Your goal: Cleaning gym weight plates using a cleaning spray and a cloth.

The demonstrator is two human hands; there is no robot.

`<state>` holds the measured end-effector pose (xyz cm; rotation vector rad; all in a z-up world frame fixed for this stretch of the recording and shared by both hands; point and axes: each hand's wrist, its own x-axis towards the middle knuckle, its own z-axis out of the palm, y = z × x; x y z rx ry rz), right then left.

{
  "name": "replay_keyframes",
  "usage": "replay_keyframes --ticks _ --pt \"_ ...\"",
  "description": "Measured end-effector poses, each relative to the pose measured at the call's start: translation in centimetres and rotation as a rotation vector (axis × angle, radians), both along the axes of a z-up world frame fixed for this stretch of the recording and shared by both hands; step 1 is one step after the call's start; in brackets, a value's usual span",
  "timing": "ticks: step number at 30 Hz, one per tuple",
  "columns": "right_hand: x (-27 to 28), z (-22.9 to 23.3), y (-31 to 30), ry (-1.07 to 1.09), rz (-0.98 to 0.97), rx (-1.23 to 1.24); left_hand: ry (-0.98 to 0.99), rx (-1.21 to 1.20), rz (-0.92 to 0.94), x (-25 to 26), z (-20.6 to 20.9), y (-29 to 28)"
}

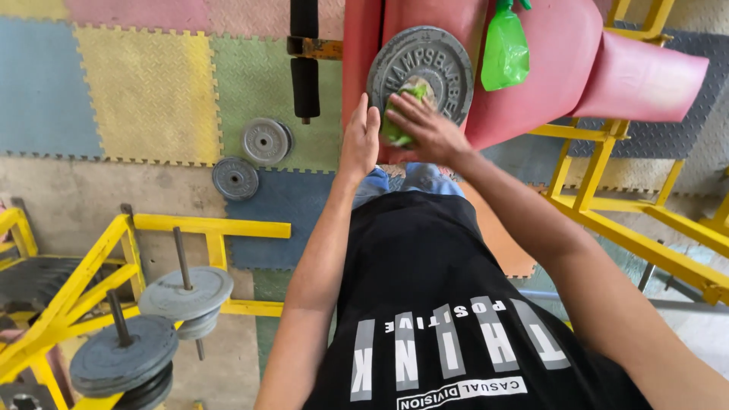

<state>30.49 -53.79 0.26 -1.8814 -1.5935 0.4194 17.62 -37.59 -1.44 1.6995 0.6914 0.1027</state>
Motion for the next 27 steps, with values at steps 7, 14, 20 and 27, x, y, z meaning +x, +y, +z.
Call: replay_keyframes --ticks 7,14,20,27 --pt "5.8 -3.4 1.7 -0.202 -0.778 -0.101 0.009 0.020 -0.058 -0.5 0.4 1.0" --pt "-3.6 -2.2 5.4 -0.079 -0.617 -0.116 0.002 -0.056 -0.062 -0.5 0.7 0.5" --pt "-0.1 -0.4 4.5 -0.124 -0.471 -0.139 -0.031 -0.135 -0.039 -0.6 0.2 1.1" --pt "-3.6 -0.6 4.4 -0.153 -0.461 -0.079 -0.033 -0.271 0.039 -0.5 1.6 1.2"
